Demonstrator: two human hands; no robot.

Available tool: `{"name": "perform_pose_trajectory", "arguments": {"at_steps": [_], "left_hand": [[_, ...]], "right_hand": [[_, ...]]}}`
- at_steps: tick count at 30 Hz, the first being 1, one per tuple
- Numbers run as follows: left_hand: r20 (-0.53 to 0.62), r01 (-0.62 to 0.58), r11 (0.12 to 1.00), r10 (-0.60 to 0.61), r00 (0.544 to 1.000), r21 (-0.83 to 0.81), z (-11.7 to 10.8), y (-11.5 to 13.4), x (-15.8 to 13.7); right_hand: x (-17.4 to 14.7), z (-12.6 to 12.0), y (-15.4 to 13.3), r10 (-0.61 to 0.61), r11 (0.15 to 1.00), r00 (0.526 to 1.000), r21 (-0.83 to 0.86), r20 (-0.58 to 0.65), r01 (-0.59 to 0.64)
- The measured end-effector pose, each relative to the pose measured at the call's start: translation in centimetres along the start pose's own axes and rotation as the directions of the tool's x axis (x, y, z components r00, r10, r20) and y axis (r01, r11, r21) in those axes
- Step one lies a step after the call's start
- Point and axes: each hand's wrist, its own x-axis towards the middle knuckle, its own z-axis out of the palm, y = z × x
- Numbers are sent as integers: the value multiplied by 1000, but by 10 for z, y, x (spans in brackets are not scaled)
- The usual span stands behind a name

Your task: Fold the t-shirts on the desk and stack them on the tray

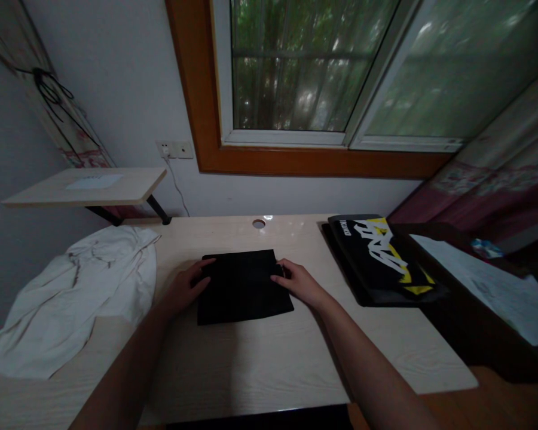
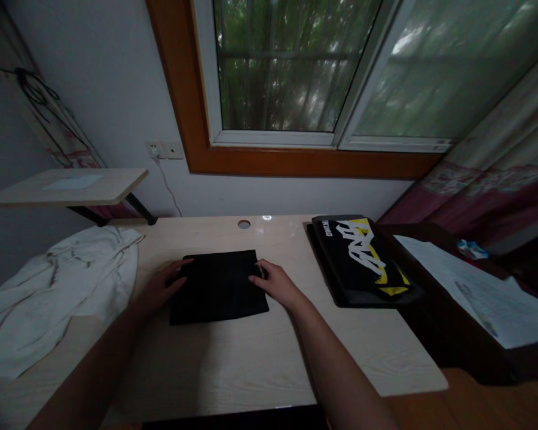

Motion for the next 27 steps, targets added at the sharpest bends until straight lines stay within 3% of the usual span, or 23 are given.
{"name": "perform_pose_trajectory", "arguments": {"at_steps": [27], "left_hand": [[23, -24, 999, 25, 999, -24, -1, -5, 0]], "right_hand": [[0, 0, -1, 4, 999, 999, 31, 38, -5]]}}
